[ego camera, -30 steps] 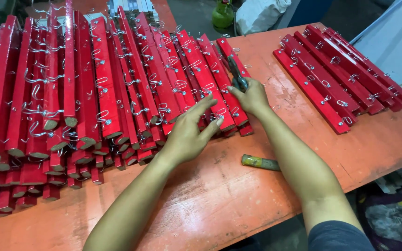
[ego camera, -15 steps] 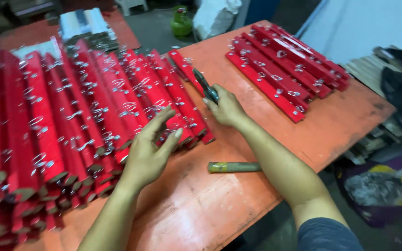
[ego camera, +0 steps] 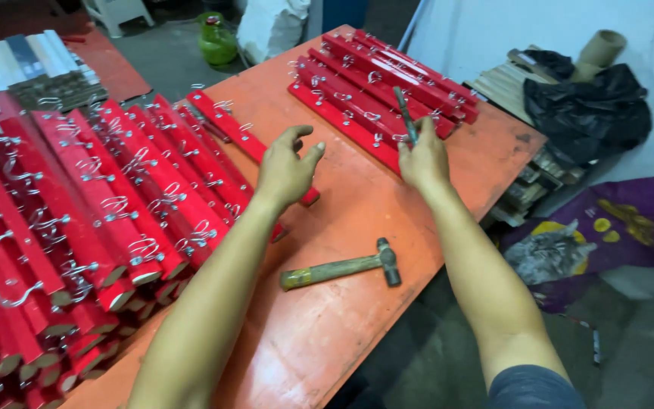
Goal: Using pliers to adjust or trim metal hooks on red wooden bars as part of an assembly process.
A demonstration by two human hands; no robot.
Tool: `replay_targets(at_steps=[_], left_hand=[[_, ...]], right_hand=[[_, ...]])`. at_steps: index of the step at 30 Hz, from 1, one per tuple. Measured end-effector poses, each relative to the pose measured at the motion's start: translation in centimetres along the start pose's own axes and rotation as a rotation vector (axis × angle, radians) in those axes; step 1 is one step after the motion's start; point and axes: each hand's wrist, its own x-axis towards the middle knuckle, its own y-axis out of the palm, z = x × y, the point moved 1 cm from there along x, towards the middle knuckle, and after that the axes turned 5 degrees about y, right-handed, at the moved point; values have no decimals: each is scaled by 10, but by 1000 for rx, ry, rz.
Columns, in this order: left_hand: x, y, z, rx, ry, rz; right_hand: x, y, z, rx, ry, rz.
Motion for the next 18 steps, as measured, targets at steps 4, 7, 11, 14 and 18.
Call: replay_targets(at_steps=[4,7,11,14,18], left_hand=[[41,66,52,24,-68,35],[62,108,86,109,-120,76],[59,137,85,97,-260,205],[52,160,85,-34,-358,236],[46,171,88,-76,-421,218]], right_hand=[[16,-7,-58,-61,99,-7],[16,-6,-86,-82,195,19],[7,9,-109,-20,244,132],[-15,-5,-82,35,277,171],[-20,-4,-67,48,285,152]])
